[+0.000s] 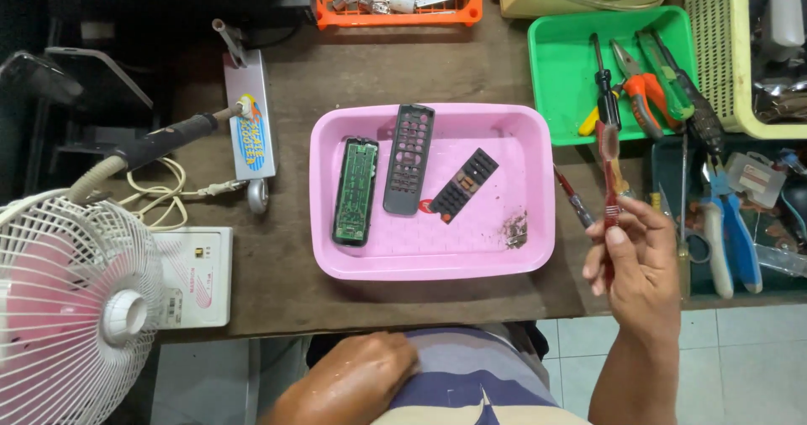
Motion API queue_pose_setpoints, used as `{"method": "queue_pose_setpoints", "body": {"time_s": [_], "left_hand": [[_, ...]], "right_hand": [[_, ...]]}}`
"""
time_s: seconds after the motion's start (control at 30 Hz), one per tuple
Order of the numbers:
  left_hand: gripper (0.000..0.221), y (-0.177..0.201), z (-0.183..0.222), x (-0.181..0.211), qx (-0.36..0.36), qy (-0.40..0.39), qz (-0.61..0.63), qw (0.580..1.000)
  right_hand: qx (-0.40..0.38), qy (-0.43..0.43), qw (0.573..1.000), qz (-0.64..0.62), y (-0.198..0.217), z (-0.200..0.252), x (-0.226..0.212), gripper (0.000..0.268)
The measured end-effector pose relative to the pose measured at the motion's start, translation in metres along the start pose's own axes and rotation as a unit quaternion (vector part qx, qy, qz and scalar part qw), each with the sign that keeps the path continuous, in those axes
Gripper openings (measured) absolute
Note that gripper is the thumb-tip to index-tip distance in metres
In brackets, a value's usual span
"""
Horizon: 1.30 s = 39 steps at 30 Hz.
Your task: Cleaning a rubber button pad from a remote control using brushes and cleaning solution on a repair bench.
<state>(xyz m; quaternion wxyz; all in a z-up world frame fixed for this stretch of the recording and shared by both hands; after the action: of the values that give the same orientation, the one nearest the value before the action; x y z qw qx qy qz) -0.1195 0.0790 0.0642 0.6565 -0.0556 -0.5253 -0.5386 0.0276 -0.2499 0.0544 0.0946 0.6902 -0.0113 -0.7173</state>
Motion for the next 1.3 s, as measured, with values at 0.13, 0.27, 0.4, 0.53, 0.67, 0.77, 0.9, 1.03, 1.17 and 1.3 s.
{"method": "queue_pose_setpoints", "body": {"time_s": [0.13,0.27,0.4,0.53,0.67,0.77,0.9,1.03,1.17,1.3], "left_hand": [[0.019,-0.081,0.014,-0.075,-0.072,0.204,-0.042,0.975],[0.020,-0.121,0.007,-0.115,0.061,0.273,-0.058,0.958],[0.032,-0.092,-0.003,-0.091,0.062,0.220,0.079,0.970],[0.024,-0.110,-0.014,-0.113,0.001,0.215,0.031,0.976],[0.023,-0.100,-0.026,-0.100,-0.049,0.258,0.006,0.965],[0.035,-0.102,-0.030,-0.096,-0.019,0.246,-0.009,0.969],[0.049,-0.133,-0.036,-0.116,0.108,0.172,-0.103,0.974],[0.061,-0.148,-0.030,-0.124,0.204,0.112,-0.171,0.958],[0.012,-0.140,0.002,-0.094,0.309,0.090,-0.160,0.933],[0.023,-0.150,0.008,-0.107,0.127,0.162,-0.100,0.974]], "right_hand": [[0.017,-0.019,0.996,-0.082,0.002,0.007,0.009,0.020],[-0.039,-0.029,0.994,-0.095,-0.006,0.013,-0.009,0.037],[0.006,0.046,0.999,-0.001,-0.015,0.021,-0.009,0.032],[0.093,0.081,0.992,0.027,-0.022,0.031,-0.014,0.024],[0.127,0.136,0.982,0.041,-0.015,0.041,-0.004,0.023],[0.161,0.132,0.978,-0.013,-0.012,0.043,0.009,0.024],[0.168,0.121,0.978,-0.026,-0.009,0.045,0.014,0.025],[0.179,0.101,0.978,-0.037,-0.011,0.043,0.010,0.023],[0.179,0.064,0.979,-0.076,-0.008,0.037,0.009,0.023],[0.168,0.045,0.982,-0.076,-0.006,0.019,0.011,0.017]]}}
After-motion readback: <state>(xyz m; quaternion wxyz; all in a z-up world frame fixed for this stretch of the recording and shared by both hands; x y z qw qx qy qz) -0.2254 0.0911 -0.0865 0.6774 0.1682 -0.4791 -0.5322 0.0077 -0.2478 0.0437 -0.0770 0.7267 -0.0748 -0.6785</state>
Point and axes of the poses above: each hand's wrist, its own z-axis away from the middle knuckle, its own y-axis out of the back of the hand, x = y × z, the point moved 1 cm from there along -z, towards the middle knuckle, and after that the axes turned 1 degree about -y, right-handed, at the moved point
